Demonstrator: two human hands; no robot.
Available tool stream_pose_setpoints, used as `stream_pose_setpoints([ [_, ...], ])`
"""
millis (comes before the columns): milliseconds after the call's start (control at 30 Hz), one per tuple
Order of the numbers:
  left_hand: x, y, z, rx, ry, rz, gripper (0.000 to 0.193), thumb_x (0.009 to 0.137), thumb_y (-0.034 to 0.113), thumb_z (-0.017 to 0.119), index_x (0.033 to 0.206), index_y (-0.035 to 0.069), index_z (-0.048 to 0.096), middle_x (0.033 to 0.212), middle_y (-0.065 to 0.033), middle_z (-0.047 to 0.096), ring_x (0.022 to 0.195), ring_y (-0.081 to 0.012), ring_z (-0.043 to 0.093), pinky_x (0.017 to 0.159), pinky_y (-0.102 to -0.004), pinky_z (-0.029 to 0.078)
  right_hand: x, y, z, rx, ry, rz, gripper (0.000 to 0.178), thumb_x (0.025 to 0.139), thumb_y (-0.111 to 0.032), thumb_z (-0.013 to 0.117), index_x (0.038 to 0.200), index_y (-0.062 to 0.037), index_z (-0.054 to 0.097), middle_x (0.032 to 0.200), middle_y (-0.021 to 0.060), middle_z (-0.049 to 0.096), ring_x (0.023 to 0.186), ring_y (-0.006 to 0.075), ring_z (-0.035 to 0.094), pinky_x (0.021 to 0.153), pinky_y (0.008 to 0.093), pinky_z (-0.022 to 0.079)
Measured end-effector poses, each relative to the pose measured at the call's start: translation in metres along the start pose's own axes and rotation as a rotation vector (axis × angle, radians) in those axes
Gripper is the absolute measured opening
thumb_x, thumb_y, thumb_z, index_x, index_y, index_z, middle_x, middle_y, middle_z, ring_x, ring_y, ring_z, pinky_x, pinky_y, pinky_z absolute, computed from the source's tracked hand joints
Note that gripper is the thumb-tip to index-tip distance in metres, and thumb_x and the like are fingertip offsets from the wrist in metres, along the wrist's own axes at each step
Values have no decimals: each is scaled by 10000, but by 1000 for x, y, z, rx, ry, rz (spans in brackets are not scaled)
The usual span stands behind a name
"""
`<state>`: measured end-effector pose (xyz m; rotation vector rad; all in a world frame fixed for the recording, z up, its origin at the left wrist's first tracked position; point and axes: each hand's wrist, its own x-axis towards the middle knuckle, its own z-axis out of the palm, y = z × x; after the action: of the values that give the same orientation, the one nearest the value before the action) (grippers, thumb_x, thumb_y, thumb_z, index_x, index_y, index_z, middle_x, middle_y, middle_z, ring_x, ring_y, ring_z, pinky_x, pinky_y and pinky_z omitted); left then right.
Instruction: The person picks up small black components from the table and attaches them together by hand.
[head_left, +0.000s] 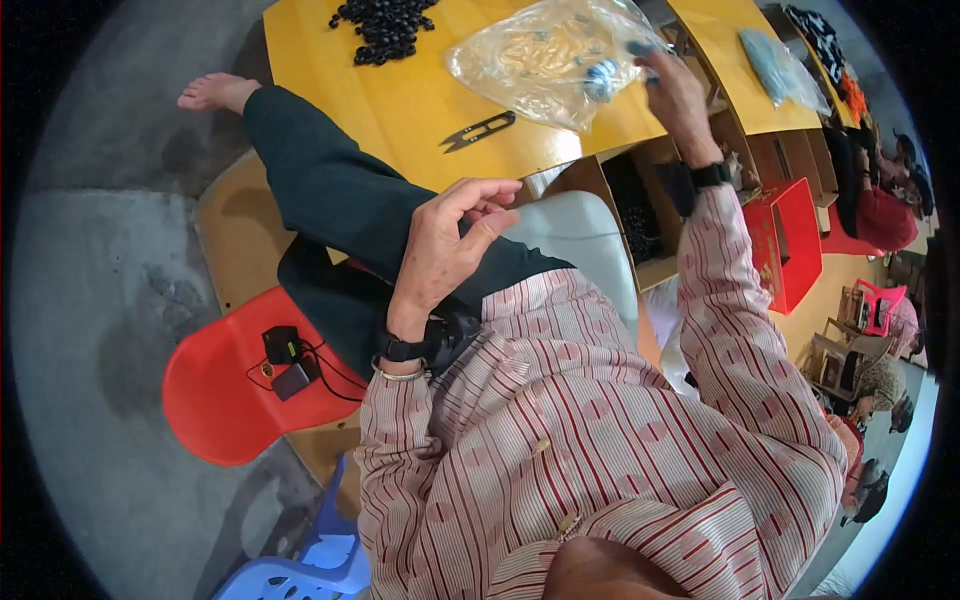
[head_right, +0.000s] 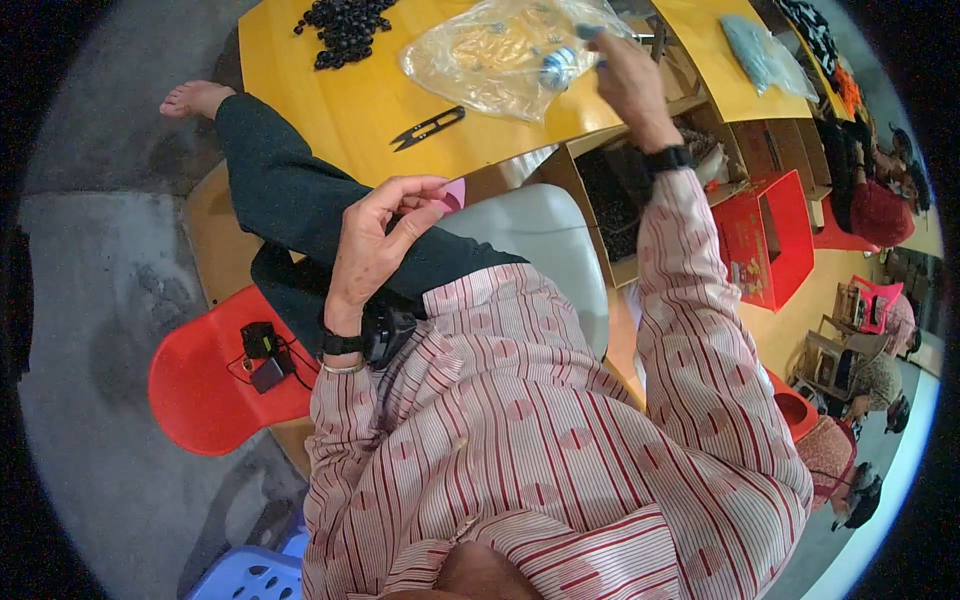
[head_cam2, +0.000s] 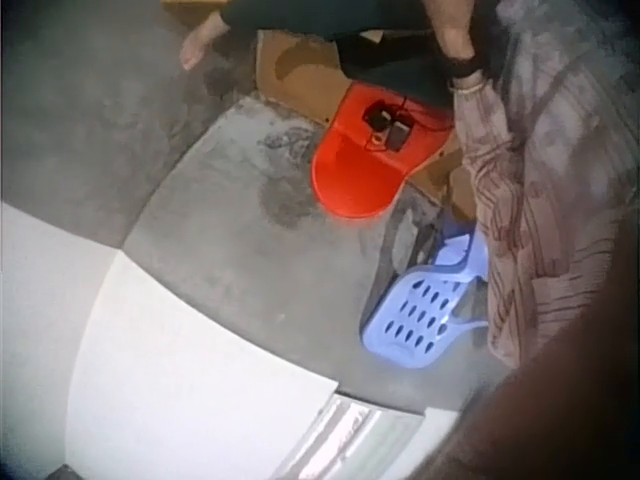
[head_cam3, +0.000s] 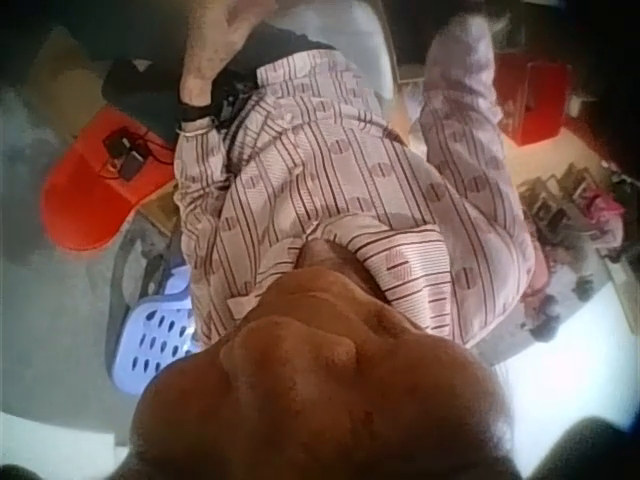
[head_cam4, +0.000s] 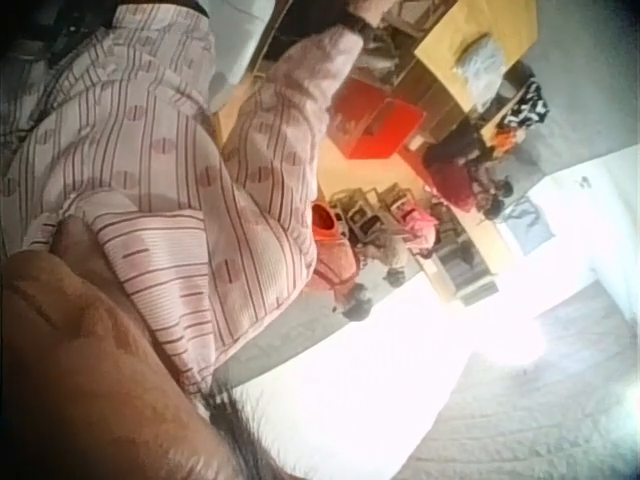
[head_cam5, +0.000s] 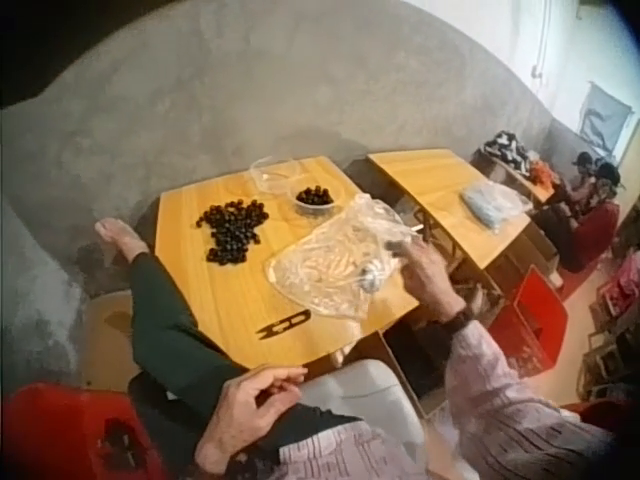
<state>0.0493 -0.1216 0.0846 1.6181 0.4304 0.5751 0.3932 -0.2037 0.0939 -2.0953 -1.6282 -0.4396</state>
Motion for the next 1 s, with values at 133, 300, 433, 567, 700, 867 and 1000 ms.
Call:
stream_pose_setpoints([
  [133, 6, 4, -4, -82, -38, -60, 231, 869, 39, 589, 1089, -34, 581, 949, -61, 644, 837, -93, 597, 759, -211, 468, 52, -50, 48, 224, -143, -168, 359, 732, 36, 542, 1079, -55, 546, 999, 109, 616, 934, 290, 599, 769, 350, 506],
  [300, 29, 11, -4, -345, 159, -91, 216, 862, 119, 619, 1043, 0, 613, 842, -27, 641, 737, -82, 579, 716, -210, 466, 93, -105, 118, 391, -244, -262, 324, 752, -16, 530, 1068, -80, 560, 935, 119, 628, 901, 327, 592, 765, 383, 479],
  [433, 42, 4, -16, -540, 350, -174, 219, 875, 151, 615, 1025, -7, 587, 827, -43, 634, 714, -76, 557, 696, -204, 433, 112, -130, 153, 317, -253, -268, 364, 724, -34, 566, 1084, -85, 539, 997, 110, 593, 947, 319, 539, 796, 398, 460],
  [567, 48, -6, -18, -620, 449, -238, 199, 868, 169, 629, 981, 9, 593, 828, -43, 637, 697, -69, 550, 668, -195, 412, 118, -126, 174, 291, -212, -361, 375, 717, -81, 591, 1084, -99, 516, 956, 89, 567, 953, 311, 536, 813, 412, 463],
  [700, 47, -5, -13, -639, 440, -237, 202, 863, 160, 633, 985, 5, 587, 824, -40, 630, 699, -69, 548, 668, -197, 415, 116, -123, 175, 351, -190, -419, 393, 713, -94, 607, 1094, -92, 508, 951, 98, 565, 949, 313, 540, 808, 413, 465],
  [867, 50, -13, -9, -653, 458, -219, 215, 870, 155, 627, 1013, 8, 565, 867, -41, 611, 756, -77, 544, 673, -202, 401, 111, -112, 167, 317, -94, -400, 331, 706, -139, 615, 1017, -71, 523, 898, 123, 589, 899, 327, 572, 760, 430, 469],
  [1000, 44, -18, -16, -618, 544, -246, 287, 909, 236, 576, 1097, 25, 526, 983, -73, 588, 864, -132, 556, 731, -261, 435, 92, -138, 106, 571, -243, -229, 298, 779, -213, 616, 1010, -51, 522, 818, 108, 631, 785, 309, 619, 676, 398, 495],
])
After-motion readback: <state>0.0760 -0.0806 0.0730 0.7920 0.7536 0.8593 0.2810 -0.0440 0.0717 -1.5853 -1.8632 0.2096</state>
